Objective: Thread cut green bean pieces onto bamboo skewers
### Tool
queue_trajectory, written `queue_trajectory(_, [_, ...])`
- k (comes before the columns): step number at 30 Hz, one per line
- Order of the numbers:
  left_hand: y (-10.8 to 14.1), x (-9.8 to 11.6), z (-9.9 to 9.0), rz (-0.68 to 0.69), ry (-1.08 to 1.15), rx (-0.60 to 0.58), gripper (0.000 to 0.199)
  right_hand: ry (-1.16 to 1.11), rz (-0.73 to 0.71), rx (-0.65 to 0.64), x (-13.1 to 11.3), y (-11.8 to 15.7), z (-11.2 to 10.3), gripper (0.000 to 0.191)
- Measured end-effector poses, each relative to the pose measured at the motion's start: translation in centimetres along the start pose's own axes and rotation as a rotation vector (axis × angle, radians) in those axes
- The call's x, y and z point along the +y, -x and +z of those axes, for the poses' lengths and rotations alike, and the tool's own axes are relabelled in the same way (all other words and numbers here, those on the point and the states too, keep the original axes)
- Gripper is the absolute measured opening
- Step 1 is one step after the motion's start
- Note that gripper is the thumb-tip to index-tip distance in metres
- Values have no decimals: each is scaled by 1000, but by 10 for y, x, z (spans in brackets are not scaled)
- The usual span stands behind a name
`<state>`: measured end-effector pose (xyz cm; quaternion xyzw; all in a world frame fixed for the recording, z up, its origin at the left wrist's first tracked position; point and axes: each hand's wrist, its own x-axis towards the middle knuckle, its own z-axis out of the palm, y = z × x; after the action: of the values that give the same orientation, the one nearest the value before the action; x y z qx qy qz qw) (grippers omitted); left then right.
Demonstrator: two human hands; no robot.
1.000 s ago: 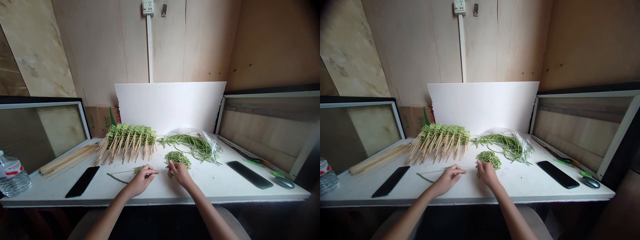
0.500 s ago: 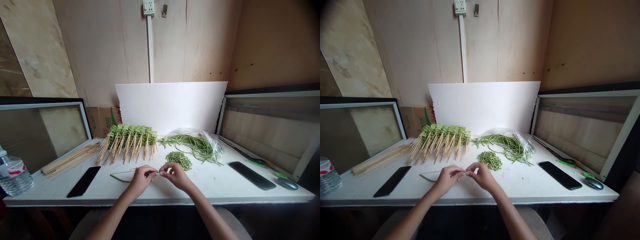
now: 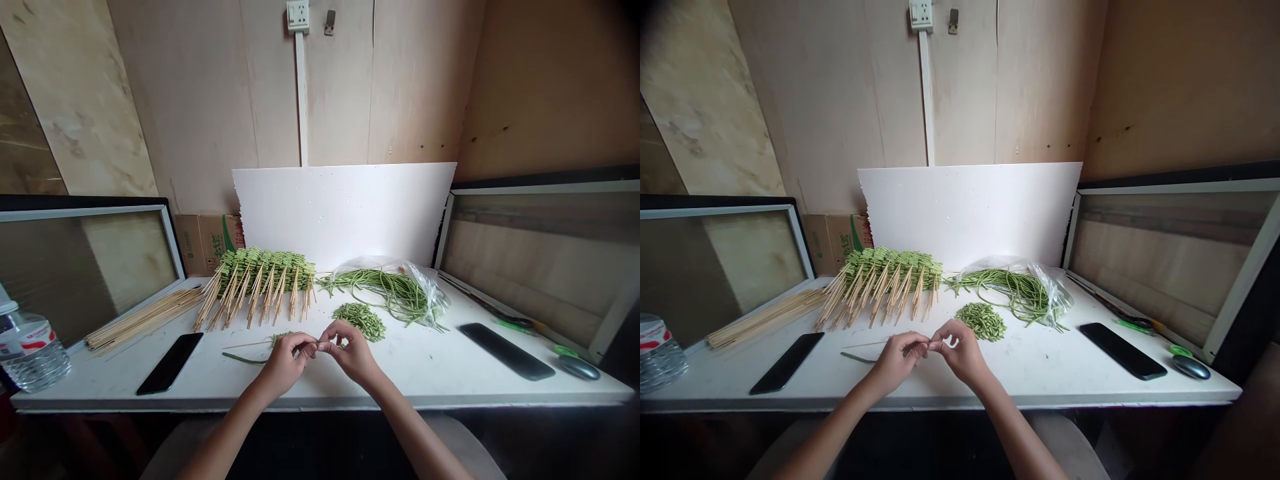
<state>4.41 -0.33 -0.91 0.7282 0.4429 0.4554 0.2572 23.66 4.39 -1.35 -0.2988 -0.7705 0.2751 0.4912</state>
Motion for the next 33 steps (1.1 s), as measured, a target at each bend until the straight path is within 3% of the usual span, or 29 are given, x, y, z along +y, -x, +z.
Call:
queue_trajectory(6, [1,6,-2,89,-48,42,32,-74,8,-34,-9,3,4,24])
queue_trajectory(14, [-2,-10,0,1,120,-1,34,-440,75,-176,-12,2,10,31])
queue_trajectory(16, [-2,-14,-1,-58,136,-14,36,-313,76,-125,-9,0,5,30])
queue_trajectory(19, [-2,-17,-4,-111,100,-19,43,71,115,6,8,-3,-9,32])
queue_trajectory(21, [-2,-18,-5,-118,63,-10,46,322,185,56,25,-1,-20,34])
queue_trajectory(24, [-2,-24,-4,-136,44,-13,45,521,375,84,50,4,-30,39])
queue_trajectory(28, [-4,-35,-3,-176,43,-32,41,623,466,51,64,9,-31,51])
queue_trajectory(33, [-1,-33,-5,-145,-43,-66,39,455,576,-1,61,4,-30,66])
